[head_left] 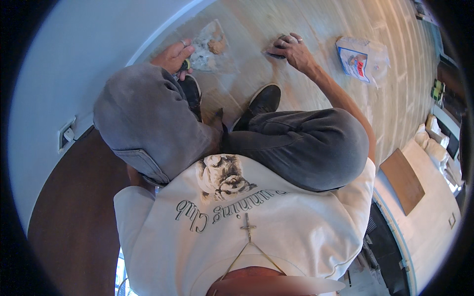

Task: The person sits on the floor and uses a putty knife to apply a filler substance from a plastic bag onto the wooden floor. They spread the material into gaps between floorboards and smooth it with the tool.

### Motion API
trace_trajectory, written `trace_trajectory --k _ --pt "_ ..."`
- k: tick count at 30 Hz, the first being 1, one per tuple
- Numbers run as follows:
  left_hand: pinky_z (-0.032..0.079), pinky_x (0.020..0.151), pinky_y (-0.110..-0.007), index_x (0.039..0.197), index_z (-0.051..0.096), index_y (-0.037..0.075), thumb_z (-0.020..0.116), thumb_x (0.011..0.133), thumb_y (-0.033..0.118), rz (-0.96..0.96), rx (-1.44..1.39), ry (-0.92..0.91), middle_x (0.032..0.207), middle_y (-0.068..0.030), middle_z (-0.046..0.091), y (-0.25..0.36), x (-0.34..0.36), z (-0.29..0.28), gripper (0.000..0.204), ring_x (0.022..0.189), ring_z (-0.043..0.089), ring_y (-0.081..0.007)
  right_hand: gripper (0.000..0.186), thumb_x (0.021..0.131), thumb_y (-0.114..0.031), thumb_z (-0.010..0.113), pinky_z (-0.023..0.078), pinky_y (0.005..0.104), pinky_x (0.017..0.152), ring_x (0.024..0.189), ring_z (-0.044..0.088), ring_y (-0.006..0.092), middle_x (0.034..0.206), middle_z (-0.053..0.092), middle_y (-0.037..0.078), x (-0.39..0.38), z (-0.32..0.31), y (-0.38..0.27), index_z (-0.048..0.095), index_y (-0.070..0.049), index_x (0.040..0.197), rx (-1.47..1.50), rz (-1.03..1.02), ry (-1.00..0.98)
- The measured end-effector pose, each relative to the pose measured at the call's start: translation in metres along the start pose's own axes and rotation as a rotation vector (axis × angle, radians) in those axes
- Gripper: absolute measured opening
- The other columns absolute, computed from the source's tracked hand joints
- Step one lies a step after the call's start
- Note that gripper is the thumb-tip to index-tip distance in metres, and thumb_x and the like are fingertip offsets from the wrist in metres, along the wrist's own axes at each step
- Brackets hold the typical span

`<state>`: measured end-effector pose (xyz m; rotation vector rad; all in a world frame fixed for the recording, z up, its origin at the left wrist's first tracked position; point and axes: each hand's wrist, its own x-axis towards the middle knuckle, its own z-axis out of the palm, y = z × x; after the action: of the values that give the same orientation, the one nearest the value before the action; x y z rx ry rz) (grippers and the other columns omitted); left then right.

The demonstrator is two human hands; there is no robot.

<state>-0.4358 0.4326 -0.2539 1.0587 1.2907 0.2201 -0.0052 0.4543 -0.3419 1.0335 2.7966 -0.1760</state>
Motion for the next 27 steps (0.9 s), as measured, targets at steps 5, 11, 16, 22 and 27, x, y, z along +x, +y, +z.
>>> trace_trajectory --k 5,11,16,22,27 --pt "0.051 0.054 -0.026 0.155 0.026 -0.006 0.048 0.108 0.039 0.006 -0.045 -0.012 0.085 -0.0087 0.063 -0.010 -0.005 -0.006 0.068 0.063 0.061 -0.0137 0.054 0.087 -0.002 0.057 0.029 0.0510 0.120 0.128 0.052 0.0190 0.129 0.062 -0.004 -0.045 -0.005 0.000 0.067 -0.035 0.128 0.044 -0.133 -0.132" --pt "0.049 0.049 -0.024 0.137 0.048 0.000 0.048 0.108 0.040 0.113 0.052 -0.215 0.080 -0.0060 0.063 0.020 0.030 -0.008 0.049 0.057 0.059 -0.0101 0.048 0.089 0.003 0.062 0.043 0.0397 0.110 0.122 0.058 0.0265 0.127 0.063 0.006 -0.069 -0.044 -0.007 0.069 -0.020 0.131 0.707 0.294 0.090" --pt "0.048 0.048 -0.024 0.116 0.057 0.004 0.049 0.107 0.044 0.294 0.118 -0.481 0.075 -0.0049 0.064 0.088 0.082 0.006 0.041 0.052 0.057 -0.0085 0.044 0.092 0.007 0.061 0.047 0.0349 0.102 0.120 0.059 0.0279 0.129 0.063 0.010 -0.016 -0.145 -0.055 0.068 -0.013 0.131 0.759 0.286 0.597" --pt "0.051 0.051 -0.026 0.109 0.057 0.004 0.047 0.107 0.043 0.383 0.142 -0.588 0.072 -0.0075 0.067 0.176 0.123 0.049 0.040 0.055 0.063 -0.0129 0.047 0.091 0.006 0.061 0.048 0.0381 0.100 0.120 0.060 0.0269 0.128 0.065 0.008 -0.048 -0.132 -0.028 0.069 -0.018 0.130 0.199 0.373 0.904" --pt "0.053 0.049 -0.025 0.112 0.058 0.005 0.047 0.108 0.043 0.335 -0.035 -0.261 0.071 -0.0055 0.066 0.166 0.079 -0.008 0.040 0.053 0.062 -0.0118 0.066 0.083 0.007 0.055 0.043 0.0411 0.106 0.125 0.056 0.0256 0.137 0.061 0.003 -0.063 -0.059 0.029 0.065 -0.031 0.137 0.135 0.207 0.287"
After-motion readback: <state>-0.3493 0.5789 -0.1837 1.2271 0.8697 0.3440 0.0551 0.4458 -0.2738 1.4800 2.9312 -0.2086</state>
